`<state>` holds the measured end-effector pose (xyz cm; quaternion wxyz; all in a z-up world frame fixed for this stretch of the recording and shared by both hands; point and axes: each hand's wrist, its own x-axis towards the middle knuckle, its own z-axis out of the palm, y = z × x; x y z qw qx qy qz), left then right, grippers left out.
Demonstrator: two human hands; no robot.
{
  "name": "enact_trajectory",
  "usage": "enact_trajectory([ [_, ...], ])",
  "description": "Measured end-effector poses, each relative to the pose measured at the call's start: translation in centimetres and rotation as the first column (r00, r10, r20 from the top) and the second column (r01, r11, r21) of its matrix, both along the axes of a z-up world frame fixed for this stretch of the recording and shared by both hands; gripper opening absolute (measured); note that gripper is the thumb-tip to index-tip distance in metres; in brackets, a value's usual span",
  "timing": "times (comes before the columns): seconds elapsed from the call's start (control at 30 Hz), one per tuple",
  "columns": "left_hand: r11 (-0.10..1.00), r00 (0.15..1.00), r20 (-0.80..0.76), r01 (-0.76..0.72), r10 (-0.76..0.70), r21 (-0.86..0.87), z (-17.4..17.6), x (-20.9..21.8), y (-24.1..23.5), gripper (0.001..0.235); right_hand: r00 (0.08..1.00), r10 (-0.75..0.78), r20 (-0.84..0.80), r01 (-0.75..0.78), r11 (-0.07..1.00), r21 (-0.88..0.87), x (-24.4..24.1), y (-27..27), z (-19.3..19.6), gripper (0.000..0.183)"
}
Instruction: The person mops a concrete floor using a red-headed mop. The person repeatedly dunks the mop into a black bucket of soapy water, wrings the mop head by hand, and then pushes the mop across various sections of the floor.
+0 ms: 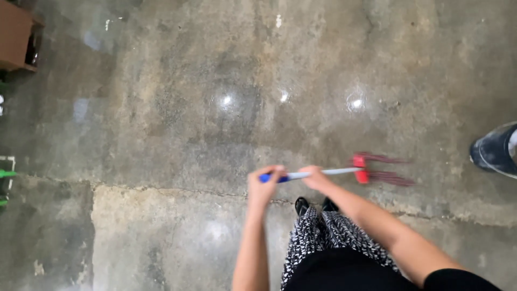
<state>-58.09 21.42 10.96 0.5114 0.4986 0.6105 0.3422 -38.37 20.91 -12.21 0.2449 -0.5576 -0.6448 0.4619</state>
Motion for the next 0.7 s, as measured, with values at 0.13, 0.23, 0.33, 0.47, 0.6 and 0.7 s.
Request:
enact_trajectory([
  [0.13, 0.943, 0.829, 0.559, -0.189, 0.004, 0.273, 4.6, -3.5, 1.3, 0.023, 0.997, -0.035, -0.067, 0.034, 0.999, -0.018, -7.0, 2.8, 1.4, 0.022],
  [0.23, 0.918, 0.716, 0.697, -0.304, 0.046, 0.253, 2.6, -3.2, 3.1, 0.022, 0.993, -0.077, -0.088, 0.076, 0.997, -0.013, -7.9, 4.0, 1.7, 0.024],
  [0.33, 0.940, 0.725, 0.669, -0.320, 0.163, 0.118, -3.1, -1.3, 5.0, 0.025, 0.989, -0.115, -0.094, 0.122, 0.989, 0.079, -3.6, 3.6, 0.6, 0.019],
  [0.47, 0.994, 0.815, 0.580, -0.063, -0.003, 0.094, -12.5, 2.9, 6.2, 0.027, 0.933, -0.306, 0.190, 0.313, 0.950, -0.009, 2.7, 1.5, 0.9, 0.014],
  [0.6, 0.999, 0.783, 0.621, -0.016, 0.033, -0.034, -17.7, 5.9, 2.1, 0.031, 0.772, -0.383, 0.507, 0.525, 0.834, -0.169, 5.0, -1.6, 1.9, 0.025],
  [0.7, 0.995, 0.812, 0.584, -0.081, 0.027, 0.066, -16.2, 3.0, 2.8, 0.036, 0.843, -0.388, 0.372, 0.432, 0.901, -0.041, 1.1, -0.3, 1.6, 0.030],
])
